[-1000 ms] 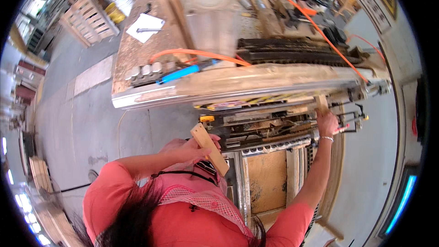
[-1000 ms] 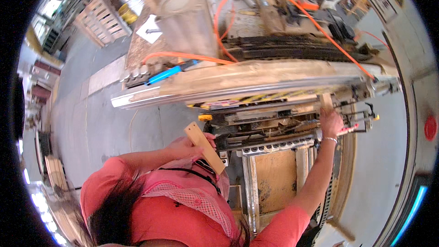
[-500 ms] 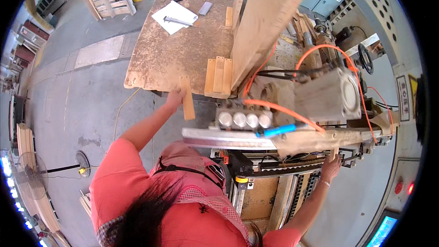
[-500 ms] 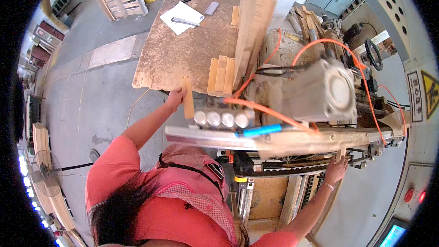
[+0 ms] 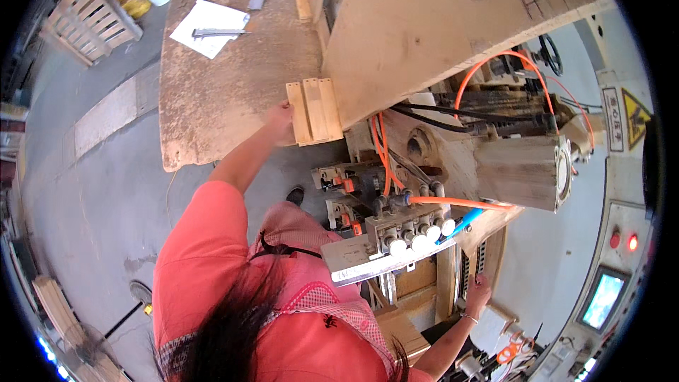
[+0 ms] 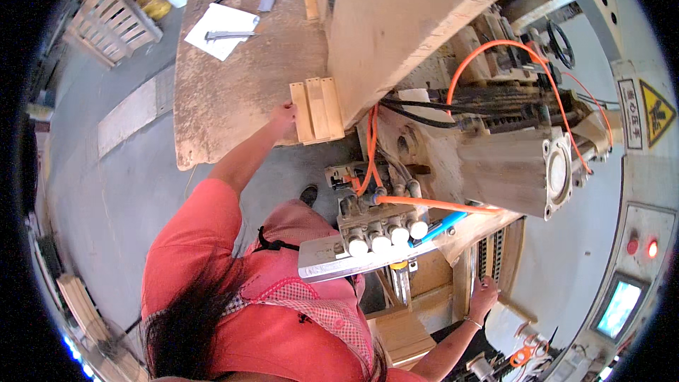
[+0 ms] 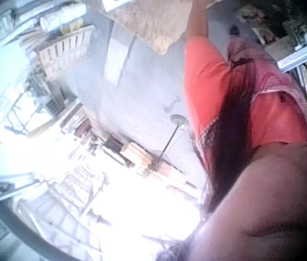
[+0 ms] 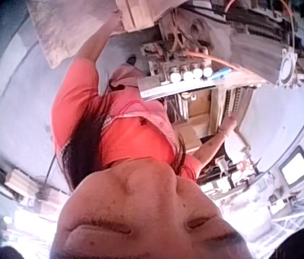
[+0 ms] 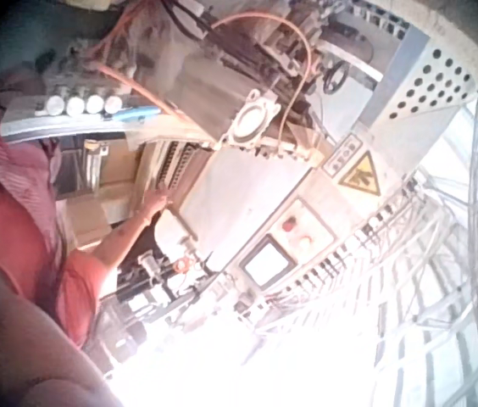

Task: The person operates a woodworking machine, repeatedly feeding small wooden blocks into the mechanism by hand. They retrieve the processed blocks from the output area and stack them onto a growing pile of finished pieces.

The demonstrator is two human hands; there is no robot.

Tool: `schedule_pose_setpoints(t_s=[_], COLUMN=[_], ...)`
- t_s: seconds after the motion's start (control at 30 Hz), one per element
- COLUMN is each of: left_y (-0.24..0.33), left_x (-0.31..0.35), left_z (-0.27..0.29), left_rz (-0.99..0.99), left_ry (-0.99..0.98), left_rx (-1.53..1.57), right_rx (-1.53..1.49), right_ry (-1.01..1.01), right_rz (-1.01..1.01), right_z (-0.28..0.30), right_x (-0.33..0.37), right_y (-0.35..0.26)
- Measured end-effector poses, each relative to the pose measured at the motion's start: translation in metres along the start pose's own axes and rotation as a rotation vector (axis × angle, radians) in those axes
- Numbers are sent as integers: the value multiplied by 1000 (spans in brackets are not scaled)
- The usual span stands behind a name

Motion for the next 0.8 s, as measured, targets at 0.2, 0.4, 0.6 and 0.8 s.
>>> schedule_pose_setpoints(t_s=[0.2, 0.4, 0.6, 0.8], left_y=[-31, -83, -100, -38], left_x=[-24, -63, -102, -34], left_z=[-8, -11, -7, -1], left_rz=[10, -23, -171, -361], left_ry=[-88, -119, -131, -113], left_rx=[67, -71, -185, -139], right_rx=[-17, 21, -13, 59], right_ry=[-27, -45, -25, -42], right_rz=[-79, -145, -198, -106], right_z=[0, 0, 2, 11], right_x=[60, 89, 87, 59], right_y=[27, 42, 48, 38])
Point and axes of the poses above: each hand's wrist, its own x-axis away from the middle knuckle, its own z-axis out of the back of the hand, y = z × x, the point moved 4 cm from there along -x, towards the middle knuckle, and after that the axes turned 10 degrees about -z, right-handed, at the moved point
